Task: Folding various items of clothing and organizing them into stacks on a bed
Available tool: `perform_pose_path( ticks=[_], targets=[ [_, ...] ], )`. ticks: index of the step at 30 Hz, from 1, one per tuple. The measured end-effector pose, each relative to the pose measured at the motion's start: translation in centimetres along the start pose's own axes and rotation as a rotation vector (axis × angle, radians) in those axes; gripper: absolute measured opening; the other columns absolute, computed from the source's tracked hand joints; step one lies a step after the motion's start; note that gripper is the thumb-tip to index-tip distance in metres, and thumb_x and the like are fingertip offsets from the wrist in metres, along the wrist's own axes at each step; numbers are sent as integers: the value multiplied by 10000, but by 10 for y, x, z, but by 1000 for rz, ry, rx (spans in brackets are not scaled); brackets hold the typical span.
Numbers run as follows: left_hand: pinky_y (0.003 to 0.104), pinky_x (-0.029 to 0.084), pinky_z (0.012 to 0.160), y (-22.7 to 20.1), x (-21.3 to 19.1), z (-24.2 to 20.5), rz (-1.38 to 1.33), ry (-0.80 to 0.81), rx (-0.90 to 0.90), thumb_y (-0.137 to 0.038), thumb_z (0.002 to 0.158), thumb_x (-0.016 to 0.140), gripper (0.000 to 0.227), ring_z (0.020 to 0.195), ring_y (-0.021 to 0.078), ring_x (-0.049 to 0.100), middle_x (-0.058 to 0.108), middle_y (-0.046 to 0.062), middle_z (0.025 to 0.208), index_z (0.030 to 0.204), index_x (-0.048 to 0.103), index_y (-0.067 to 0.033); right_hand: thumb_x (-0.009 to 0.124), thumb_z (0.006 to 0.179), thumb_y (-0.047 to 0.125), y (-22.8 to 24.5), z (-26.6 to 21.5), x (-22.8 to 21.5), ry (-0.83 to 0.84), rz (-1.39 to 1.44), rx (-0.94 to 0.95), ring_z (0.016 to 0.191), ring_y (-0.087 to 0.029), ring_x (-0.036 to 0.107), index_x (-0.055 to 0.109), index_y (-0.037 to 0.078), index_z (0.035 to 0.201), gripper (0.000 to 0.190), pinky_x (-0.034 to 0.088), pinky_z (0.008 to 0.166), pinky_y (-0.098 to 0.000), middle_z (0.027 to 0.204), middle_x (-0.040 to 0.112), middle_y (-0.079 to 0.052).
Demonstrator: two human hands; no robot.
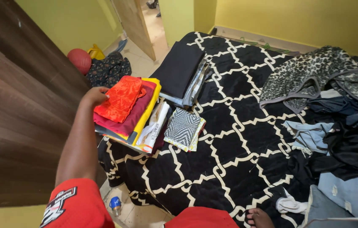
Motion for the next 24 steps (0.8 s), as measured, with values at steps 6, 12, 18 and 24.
perform_pose_path(
  ticks=[6, 12, 18, 24],
  targets=[
    [658, 346, 1046, -105, -4, -88, 136, -217, 450, -255, 948, 596, 550, 1406, 342, 374, 448, 131, 1500, 1488, 530, -171, 434, 926, 109, 4, -18, 2, 4, -41, -87, 743, -249, 695, 699, 39, 1087, 317, 526, 596, -360, 941, 773, -147],
    [604, 309, 1140, -84, 84, -74, 363, -351, 802, -602, 942, 544, 668, 1427, 465, 414, 463, 223, 1572, 1473, 580, -198, 605, 970, 275, -29, 23, 17, 56, 207, -95, 542, -145, 571, 705, 146, 1023, 173, 369, 445, -258, 799, 726, -78],
    [646, 261, 1123, -85, 76, -76, 448, -283, 671, -607, 954, 440, 808, 1522, 432, 301, 391, 206, 1673, 1574, 495, -92, 361, 924, 152, 25, -74, 14, 27, 61, -40, 744, -185, 620, 665, 93, 1034, 328, 477, 597, -301, 922, 700, -77],
    [702, 147, 1150, -113, 72, -102, 417, -157, 553, -614, 948, 378, 820, 1571, 385, 157, 260, 176, 1711, 1601, 386, -117, 354, 900, 158, 13, -61, 18, 15, 20, -119, 784, -174, 672, 671, 104, 1057, 358, 486, 563, -279, 956, 729, -82]
  ],
)
Point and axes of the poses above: each hand's wrist, its own z-axis towards the middle knuckle, its own x-axis out of the palm, y = z × x, the point moved 4 cm from there along z, towards the middle knuckle
